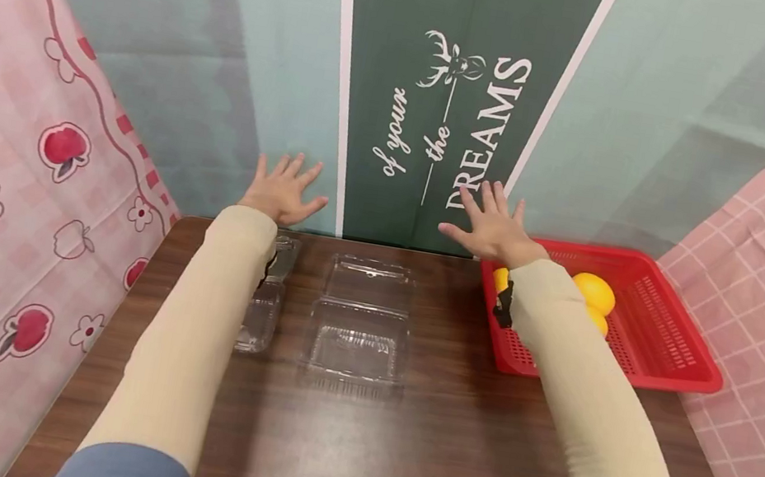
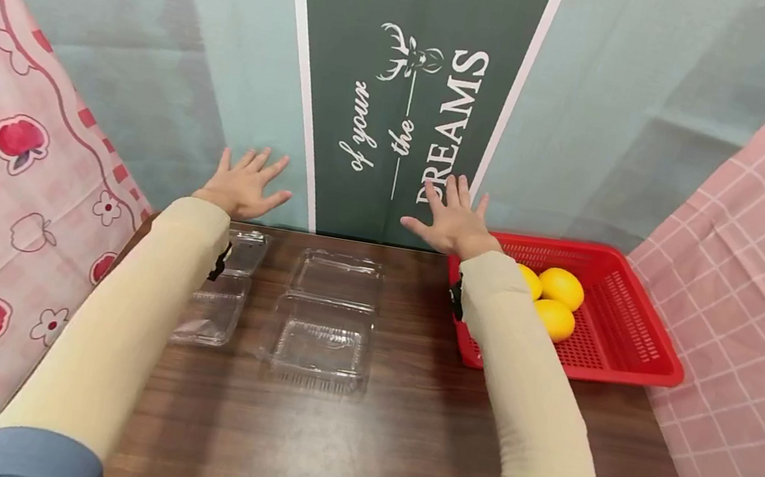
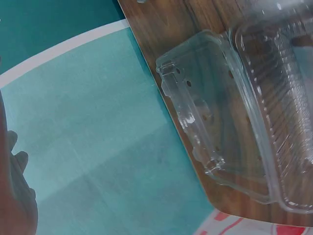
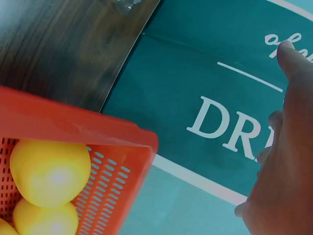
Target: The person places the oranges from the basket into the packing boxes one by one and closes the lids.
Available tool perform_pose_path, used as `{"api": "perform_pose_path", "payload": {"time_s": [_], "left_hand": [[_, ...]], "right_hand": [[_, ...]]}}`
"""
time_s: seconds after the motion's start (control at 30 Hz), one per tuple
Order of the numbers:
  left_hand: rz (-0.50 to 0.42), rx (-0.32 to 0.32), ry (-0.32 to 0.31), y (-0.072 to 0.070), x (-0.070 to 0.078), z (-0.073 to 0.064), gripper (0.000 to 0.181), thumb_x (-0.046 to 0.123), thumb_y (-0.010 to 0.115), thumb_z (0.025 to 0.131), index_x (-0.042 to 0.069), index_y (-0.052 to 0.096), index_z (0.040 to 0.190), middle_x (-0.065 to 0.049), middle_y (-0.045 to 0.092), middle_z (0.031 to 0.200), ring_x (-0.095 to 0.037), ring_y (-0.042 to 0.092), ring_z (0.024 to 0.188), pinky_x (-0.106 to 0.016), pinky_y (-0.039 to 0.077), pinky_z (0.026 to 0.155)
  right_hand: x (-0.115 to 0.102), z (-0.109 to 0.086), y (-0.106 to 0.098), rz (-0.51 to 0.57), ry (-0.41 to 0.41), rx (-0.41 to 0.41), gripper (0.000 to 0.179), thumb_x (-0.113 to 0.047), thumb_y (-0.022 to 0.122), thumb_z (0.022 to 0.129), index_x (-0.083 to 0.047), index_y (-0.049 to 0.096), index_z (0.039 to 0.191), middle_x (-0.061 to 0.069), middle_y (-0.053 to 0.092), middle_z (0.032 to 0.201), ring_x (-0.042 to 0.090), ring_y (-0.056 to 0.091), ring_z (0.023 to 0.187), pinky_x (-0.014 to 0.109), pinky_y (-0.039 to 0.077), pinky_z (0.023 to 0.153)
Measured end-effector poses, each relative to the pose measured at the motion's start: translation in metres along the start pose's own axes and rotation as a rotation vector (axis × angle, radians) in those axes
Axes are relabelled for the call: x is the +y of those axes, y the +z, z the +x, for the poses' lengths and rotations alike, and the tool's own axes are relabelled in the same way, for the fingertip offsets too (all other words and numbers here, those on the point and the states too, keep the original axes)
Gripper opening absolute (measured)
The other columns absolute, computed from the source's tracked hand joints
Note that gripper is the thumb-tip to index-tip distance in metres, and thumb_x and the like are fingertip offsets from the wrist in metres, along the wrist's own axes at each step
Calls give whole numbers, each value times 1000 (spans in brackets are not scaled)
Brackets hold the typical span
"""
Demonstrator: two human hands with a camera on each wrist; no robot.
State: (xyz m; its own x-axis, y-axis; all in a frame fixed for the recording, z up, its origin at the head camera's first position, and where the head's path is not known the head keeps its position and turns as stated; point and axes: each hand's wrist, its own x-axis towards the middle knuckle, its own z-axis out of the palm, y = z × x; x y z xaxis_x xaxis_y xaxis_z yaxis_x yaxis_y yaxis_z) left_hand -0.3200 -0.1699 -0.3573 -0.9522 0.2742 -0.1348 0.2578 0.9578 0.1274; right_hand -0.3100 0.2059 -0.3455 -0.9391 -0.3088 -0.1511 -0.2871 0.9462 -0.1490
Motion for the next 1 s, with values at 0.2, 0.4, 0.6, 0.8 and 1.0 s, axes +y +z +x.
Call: {"api": "perform_pose_path", "payload": {"time_s": [0.2, 0.4, 0.6, 0.8, 1.0], "left_hand": [[57, -27, 128, -2, -1, 1, 75, 59, 30, 106, 19, 9, 165, -20, 2, 169, -41, 5, 155, -65, -8, 120], [69, -35, 215, -6, -4, -3, 72, 56, 33, 107, 18, 14, 165, -19, 6, 169, -39, 7, 155, -63, -5, 122], [93, -16, 282, -11, -9, -1, 70, 54, 35, 107, 18, 18, 164, -19, 13, 169, -37, 11, 155, -58, -2, 124], [80, 11, 351, -16, -13, -1, 69, 50, 41, 106, 16, 23, 163, -22, 21, 166, -40, 21, 152, -59, 10, 123], [-7, 2, 375, -20, -14, -4, 65, 46, 45, 107, 14, 29, 161, -23, 35, 158, -45, 40, 141, -60, 30, 116]], "right_hand": [[-4, -8, 3, -2, -96, 7, 87, -59, 48, 99, -13, 13, 164, 25, 1, 168, 41, -9, 154, 71, -10, 116], [-3, -14, 1, -4, -156, -2, 87, -57, 51, 99, -14, 15, 164, 24, 4, 168, 40, -7, 155, 70, -7, 117], [-1, -20, -6, -4, -179, 3, 87, -56, 53, 98, -13, 17, 164, 23, 6, 168, 40, -5, 155, 70, -5, 118], [1, -24, -13, -9, -186, -2, 88, -57, 54, 98, -12, 16, 164, 23, 7, 168, 40, -3, 155, 71, -3, 118], [8, -30, -19, 26, -190, 11, 87, -48, 62, 97, -10, 20, 163, 24, 13, 167, 43, 6, 154, 69, 4, 119]]}}
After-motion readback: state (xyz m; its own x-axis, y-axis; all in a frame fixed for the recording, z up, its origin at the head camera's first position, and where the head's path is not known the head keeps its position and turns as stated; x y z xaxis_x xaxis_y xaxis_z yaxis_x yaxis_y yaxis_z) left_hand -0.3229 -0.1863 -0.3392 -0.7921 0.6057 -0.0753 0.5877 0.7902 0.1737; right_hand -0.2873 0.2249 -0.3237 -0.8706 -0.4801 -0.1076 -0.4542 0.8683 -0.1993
